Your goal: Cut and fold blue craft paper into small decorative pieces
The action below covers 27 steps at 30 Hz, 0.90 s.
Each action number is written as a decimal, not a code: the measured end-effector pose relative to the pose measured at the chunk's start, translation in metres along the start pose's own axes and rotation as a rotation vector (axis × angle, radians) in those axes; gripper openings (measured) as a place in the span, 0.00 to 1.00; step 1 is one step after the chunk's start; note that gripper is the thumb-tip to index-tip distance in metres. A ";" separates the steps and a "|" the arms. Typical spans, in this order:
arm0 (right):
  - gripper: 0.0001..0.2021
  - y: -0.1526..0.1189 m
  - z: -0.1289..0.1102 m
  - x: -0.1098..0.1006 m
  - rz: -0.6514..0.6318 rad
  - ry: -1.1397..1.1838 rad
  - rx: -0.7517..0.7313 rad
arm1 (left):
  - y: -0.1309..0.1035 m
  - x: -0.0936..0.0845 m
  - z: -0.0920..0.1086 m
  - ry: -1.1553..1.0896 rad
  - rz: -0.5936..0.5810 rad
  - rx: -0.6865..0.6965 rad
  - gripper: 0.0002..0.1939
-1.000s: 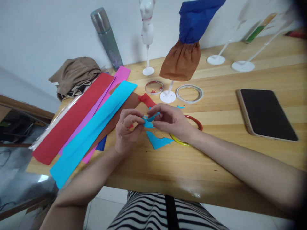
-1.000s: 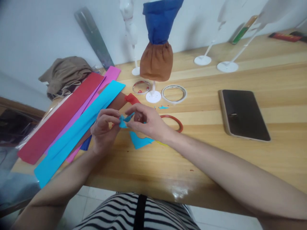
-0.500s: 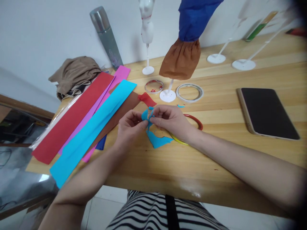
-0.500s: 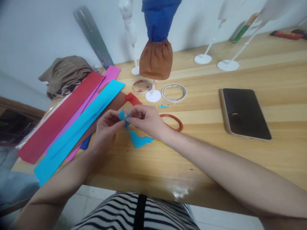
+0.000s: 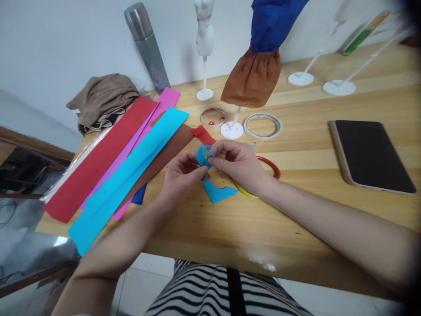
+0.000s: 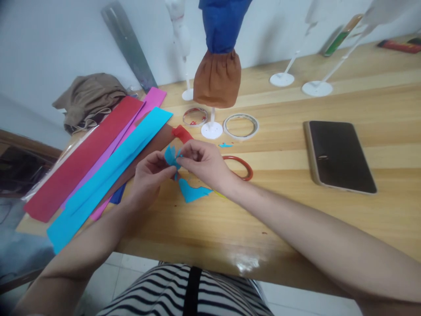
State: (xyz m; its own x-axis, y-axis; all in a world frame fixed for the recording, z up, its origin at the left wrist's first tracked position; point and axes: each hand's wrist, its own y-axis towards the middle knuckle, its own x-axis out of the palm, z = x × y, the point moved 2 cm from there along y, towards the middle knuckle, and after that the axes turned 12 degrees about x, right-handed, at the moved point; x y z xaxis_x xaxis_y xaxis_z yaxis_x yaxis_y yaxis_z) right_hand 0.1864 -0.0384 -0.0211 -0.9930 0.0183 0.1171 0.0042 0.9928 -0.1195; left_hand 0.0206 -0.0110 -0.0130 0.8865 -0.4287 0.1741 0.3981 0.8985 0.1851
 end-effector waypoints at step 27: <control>0.10 -0.014 -0.004 -0.002 -0.025 -0.359 -0.576 | 0.005 -0.015 -0.007 0.132 -0.069 0.412 0.16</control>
State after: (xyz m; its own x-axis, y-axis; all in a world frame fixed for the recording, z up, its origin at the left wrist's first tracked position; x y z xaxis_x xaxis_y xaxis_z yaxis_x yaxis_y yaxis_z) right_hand 0.1892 -0.0521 -0.0159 -0.9710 0.0525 -0.2333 -0.0557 0.8990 0.4345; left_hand 0.0110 0.0011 -0.0211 0.8944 -0.4465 0.0275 0.3538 0.7435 0.5674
